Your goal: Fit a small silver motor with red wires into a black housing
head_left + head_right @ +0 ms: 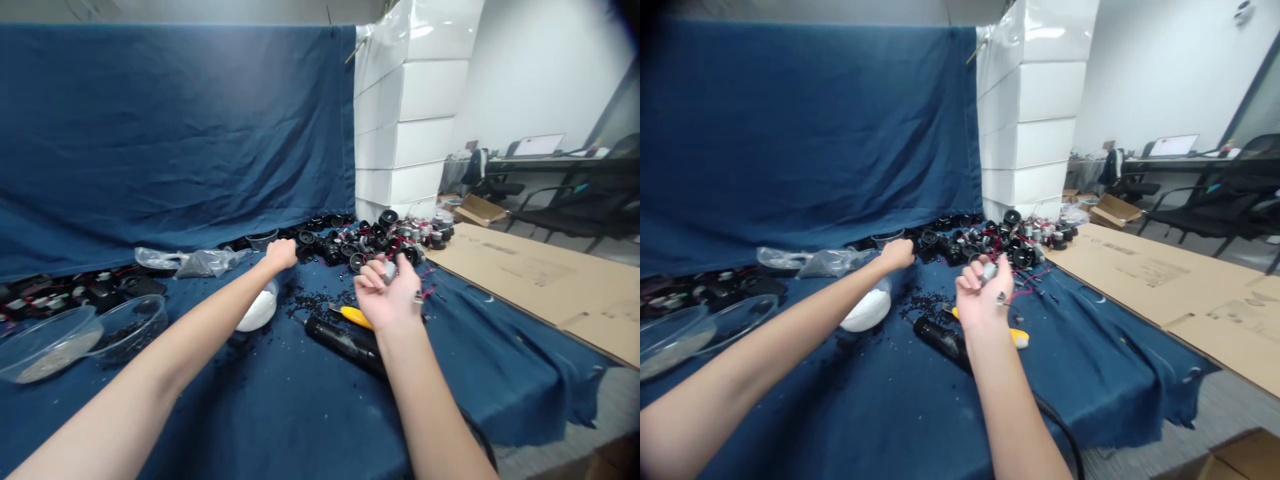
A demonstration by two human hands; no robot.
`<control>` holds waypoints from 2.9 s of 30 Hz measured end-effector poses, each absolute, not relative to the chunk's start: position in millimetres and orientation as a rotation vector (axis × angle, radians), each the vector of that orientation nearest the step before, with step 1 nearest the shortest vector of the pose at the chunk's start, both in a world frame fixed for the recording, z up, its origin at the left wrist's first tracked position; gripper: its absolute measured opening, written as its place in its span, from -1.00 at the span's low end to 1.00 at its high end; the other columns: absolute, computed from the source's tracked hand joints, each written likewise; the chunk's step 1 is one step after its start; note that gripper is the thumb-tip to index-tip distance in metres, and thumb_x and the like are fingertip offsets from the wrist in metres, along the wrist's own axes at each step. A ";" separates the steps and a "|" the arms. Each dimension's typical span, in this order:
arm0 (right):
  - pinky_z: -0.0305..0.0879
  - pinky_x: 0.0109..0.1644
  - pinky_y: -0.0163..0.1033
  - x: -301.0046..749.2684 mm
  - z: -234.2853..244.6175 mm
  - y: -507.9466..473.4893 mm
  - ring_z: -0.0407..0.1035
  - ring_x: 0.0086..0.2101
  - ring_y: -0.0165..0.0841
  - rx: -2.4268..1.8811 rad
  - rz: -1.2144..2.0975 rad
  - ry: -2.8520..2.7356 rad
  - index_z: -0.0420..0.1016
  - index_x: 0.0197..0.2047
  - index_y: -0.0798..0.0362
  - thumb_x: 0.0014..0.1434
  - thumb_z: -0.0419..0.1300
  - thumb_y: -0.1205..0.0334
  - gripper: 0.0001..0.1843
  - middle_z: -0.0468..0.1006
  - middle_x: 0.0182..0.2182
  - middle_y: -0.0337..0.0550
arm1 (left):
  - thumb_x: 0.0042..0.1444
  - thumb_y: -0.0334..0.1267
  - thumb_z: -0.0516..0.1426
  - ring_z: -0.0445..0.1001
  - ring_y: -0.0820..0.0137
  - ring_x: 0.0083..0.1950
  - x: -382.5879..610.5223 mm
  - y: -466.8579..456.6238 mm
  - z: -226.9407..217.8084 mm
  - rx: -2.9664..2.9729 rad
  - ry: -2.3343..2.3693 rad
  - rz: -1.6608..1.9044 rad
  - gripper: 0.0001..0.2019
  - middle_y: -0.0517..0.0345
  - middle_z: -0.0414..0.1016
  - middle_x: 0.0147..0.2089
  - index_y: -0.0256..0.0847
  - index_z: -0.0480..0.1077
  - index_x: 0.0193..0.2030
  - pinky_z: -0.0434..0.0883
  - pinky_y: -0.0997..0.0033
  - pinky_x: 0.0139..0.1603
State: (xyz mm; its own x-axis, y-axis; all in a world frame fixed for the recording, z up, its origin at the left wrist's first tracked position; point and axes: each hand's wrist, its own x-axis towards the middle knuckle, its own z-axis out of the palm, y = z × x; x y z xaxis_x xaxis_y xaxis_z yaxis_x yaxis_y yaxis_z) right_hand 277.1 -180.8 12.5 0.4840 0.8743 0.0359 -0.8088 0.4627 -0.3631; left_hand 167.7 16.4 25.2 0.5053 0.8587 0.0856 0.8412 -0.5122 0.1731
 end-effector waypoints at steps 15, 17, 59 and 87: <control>-0.20 -0.70 -0.50 158.6 49.6 -189.1 -0.33 -0.73 -0.57 -0.056 1.447 -0.764 0.07 -0.48 0.02 0.30 0.06 0.08 -0.63 -0.10 -0.70 -0.49 | 0.01 -0.11 0.14 0.32 0.51 -0.48 -44.8 -152.1 -38.6 1.461 0.971 0.535 -0.77 0.22 0.33 -0.48 -0.28 0.31 -0.41 0.28 0.56 -0.43; -0.14 -0.66 -0.51 143.6 35.7 -176.2 -0.22 -0.68 -0.56 -0.175 1.587 -0.690 0.16 -0.42 0.04 0.24 0.08 0.06 -0.71 -0.02 -0.64 -0.45 | 0.01 -0.13 0.12 0.30 0.48 -0.50 -45.0 -142.3 -45.1 1.518 0.981 0.605 -0.76 0.21 0.34 -0.49 -0.30 0.36 -0.35 0.24 0.53 -0.47; 0.14 -0.41 -0.36 113.7 -32.2 -159.3 0.28 -0.50 -0.50 -0.682 1.858 -1.457 0.22 0.21 -0.01 -0.01 0.28 0.44 -0.29 0.44 -0.49 -0.32 | 0.18 -0.33 0.13 0.50 0.39 -0.22 -59.5 -146.3 -30.3 1.953 0.675 1.115 -0.85 0.10 0.56 -0.24 -0.28 0.52 -0.34 0.38 0.44 -0.14; 0.10 -0.39 -0.36 130.2 -31.1 -152.8 0.20 -0.46 -0.47 -1.073 1.089 -2.061 0.46 -0.28 0.13 -0.06 0.41 0.13 -0.66 0.36 -0.49 -0.32 | 0.03 -0.20 0.21 0.40 0.42 -0.40 -54.7 -130.9 -46.2 1.798 0.788 0.998 -0.80 0.09 0.52 -0.43 -0.34 0.49 -0.39 0.32 0.46 -0.36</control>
State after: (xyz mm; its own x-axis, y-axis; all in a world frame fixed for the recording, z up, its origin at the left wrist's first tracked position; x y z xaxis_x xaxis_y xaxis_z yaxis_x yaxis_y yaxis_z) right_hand 130.2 -152.8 -31.1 -0.5173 0.8486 0.1108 0.3870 0.3474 -0.8541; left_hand -54.7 -130.9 -46.2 0.4701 0.8302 0.2996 0.0986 -0.3867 0.9169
